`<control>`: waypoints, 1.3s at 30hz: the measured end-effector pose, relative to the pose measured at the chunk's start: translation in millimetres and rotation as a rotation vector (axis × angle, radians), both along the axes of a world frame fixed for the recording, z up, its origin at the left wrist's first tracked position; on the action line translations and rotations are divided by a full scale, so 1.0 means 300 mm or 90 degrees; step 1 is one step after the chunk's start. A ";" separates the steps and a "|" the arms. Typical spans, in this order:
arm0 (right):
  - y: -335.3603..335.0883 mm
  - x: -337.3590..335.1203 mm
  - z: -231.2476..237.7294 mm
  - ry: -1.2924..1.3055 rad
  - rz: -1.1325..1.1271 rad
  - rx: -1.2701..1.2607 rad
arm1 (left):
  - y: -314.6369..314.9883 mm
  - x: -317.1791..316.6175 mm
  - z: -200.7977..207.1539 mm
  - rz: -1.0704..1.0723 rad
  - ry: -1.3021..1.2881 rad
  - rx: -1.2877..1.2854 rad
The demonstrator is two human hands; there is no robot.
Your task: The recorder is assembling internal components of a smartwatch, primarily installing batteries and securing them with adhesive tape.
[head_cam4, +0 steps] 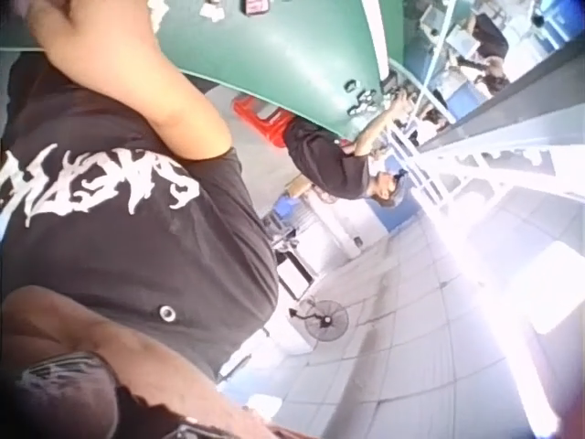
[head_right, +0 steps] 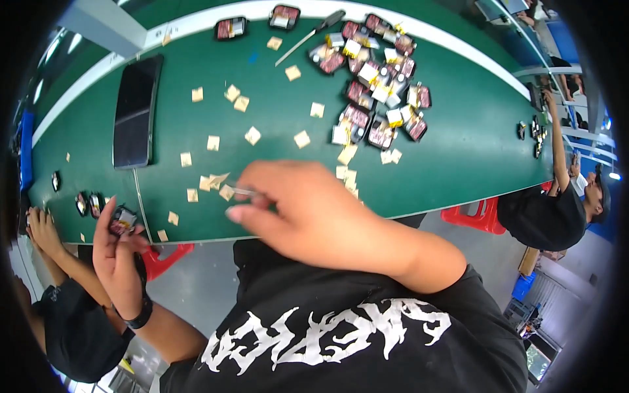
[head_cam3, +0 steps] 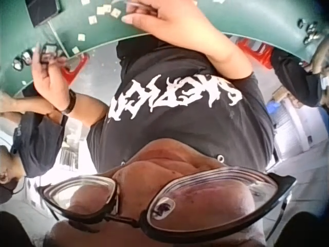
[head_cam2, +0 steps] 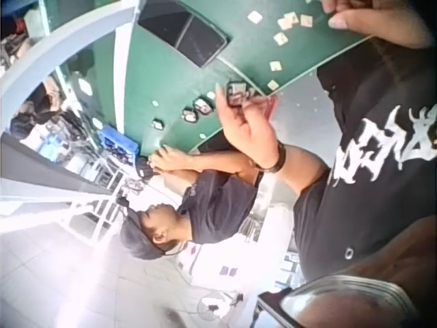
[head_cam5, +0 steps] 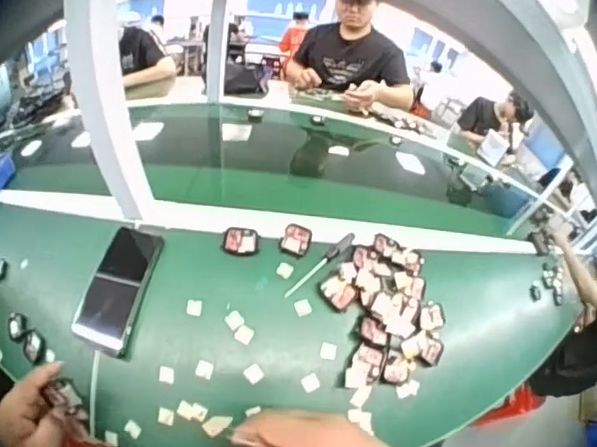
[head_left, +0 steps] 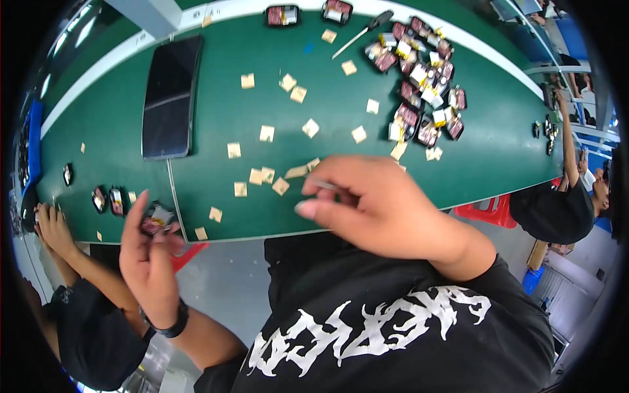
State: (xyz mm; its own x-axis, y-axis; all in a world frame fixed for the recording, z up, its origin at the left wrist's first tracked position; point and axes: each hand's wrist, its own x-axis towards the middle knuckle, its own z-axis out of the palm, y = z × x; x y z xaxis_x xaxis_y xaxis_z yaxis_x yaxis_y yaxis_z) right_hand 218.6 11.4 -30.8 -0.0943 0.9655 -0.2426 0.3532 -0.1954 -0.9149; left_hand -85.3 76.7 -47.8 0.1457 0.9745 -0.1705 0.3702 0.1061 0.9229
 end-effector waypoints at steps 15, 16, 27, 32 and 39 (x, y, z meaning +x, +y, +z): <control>0.201 0.276 -0.084 -0.750 -0.173 0.269 | 0.214 -0.070 -0.038 0.198 0.709 0.601; 0.189 0.277 -0.090 -0.754 -0.173 0.264 | 0.186 -0.004 -0.040 0.236 0.567 0.542; 0.036 0.012 0.007 -0.123 -0.060 0.298 | -0.038 0.453 -0.046 -0.178 -0.653 -0.354; -0.028 0.051 0.041 -0.073 -0.179 0.252 | -0.037 0.447 -0.020 -0.140 -0.584 -0.324; -0.064 0.081 0.011 -0.068 -0.021 0.112 | -0.081 0.436 -0.019 -0.143 -0.378 -0.130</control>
